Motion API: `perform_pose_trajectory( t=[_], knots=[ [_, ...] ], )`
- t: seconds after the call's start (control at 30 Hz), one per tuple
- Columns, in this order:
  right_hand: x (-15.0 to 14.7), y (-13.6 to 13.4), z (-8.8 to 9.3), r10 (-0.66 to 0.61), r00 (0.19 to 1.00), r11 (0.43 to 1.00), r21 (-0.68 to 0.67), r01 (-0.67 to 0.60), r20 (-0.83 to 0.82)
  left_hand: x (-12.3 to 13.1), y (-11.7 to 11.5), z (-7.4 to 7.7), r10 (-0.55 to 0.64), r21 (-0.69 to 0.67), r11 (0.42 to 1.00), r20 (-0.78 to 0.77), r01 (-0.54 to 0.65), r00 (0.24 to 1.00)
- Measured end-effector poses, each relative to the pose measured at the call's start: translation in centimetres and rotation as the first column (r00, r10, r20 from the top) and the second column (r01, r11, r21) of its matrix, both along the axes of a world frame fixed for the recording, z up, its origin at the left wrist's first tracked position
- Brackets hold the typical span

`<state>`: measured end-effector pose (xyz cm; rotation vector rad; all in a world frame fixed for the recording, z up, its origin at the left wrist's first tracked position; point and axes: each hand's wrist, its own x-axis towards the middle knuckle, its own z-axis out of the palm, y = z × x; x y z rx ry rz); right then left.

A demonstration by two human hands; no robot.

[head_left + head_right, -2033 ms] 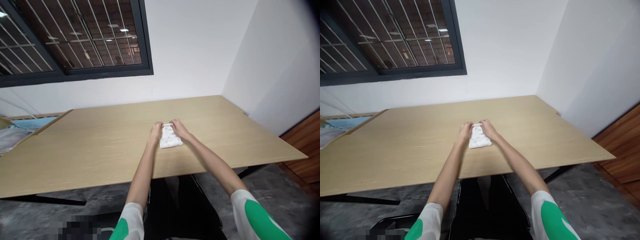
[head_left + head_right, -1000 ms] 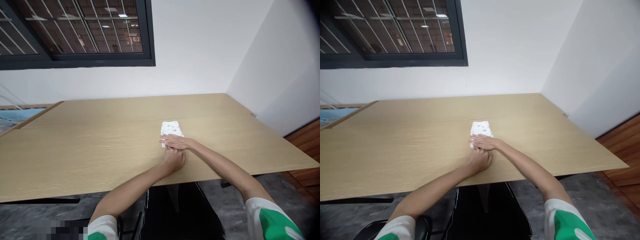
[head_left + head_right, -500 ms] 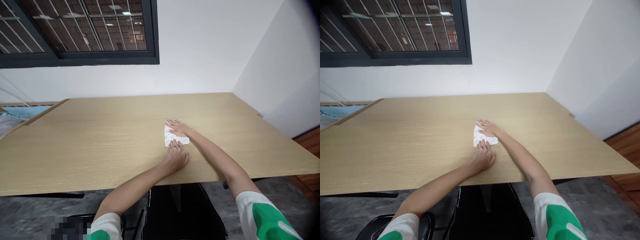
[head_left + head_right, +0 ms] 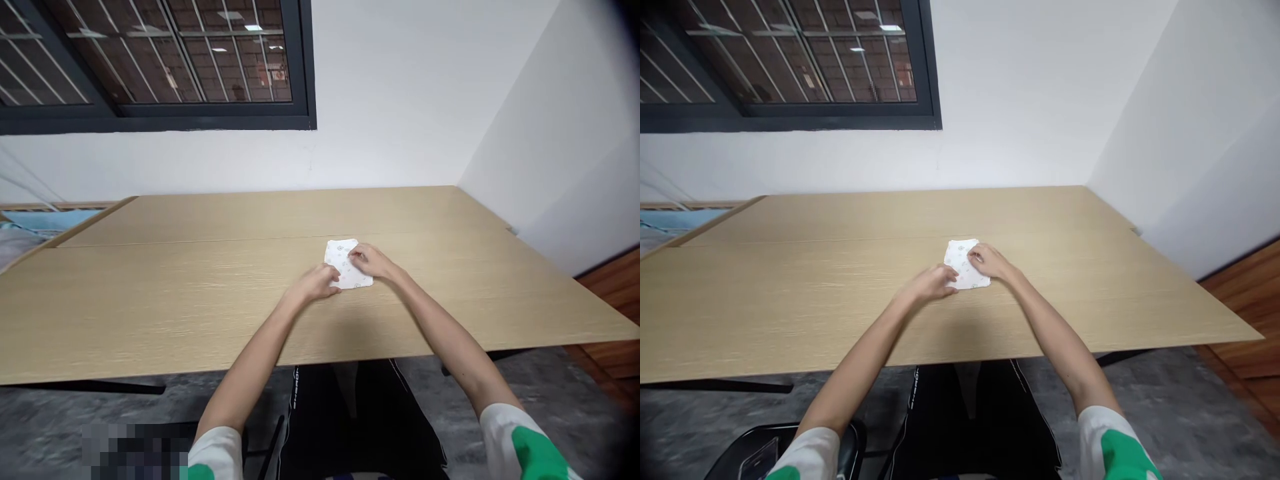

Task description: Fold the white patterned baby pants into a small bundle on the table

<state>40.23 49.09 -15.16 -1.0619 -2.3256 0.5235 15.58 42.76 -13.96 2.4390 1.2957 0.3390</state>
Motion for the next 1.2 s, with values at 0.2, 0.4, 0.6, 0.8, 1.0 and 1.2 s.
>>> perform_pose_trajectory(
  t=[0.2,0.4,0.6,0.8,1.0,1.2],
  knots=[
    [2.9,-1.2,0.6,0.146,0.987,0.957,-0.263,-0.124,0.066,0.2,-0.2,0.4,0.017,-0.035,0.999,0.053,-0.015,0.998],
    [3.1,-1.9,0.8,0.151,0.978,0.963,-0.244,-0.112,0.147,0.3,0.4,0.6,0.139,-0.056,0.990,0.170,-0.131,0.976],
    [3.3,-2.3,2.3,0.112,0.991,0.956,-0.264,-0.127,-0.074,-1.5,1.0,1.3,0.123,-0.121,0.989,0.304,-0.089,0.945],
    [3.0,-0.9,0.4,-0.107,0.975,0.963,-0.262,0.053,-0.194,-1.6,2.2,-0.2,0.058,-0.181,0.983,0.435,0.025,0.898],
    [0.9,0.6,-2.3,-0.404,0.881,0.905,-0.248,0.346,-0.246,-0.3,4.3,-3.2,0.323,-0.117,0.946,0.444,-0.303,0.836],
    [0.0,1.4,-3.8,-0.530,0.836,0.842,-0.207,0.498,-0.142,-0.3,4.7,-4.1,0.415,-0.036,0.899,0.385,-0.436,0.824]
  ],
)
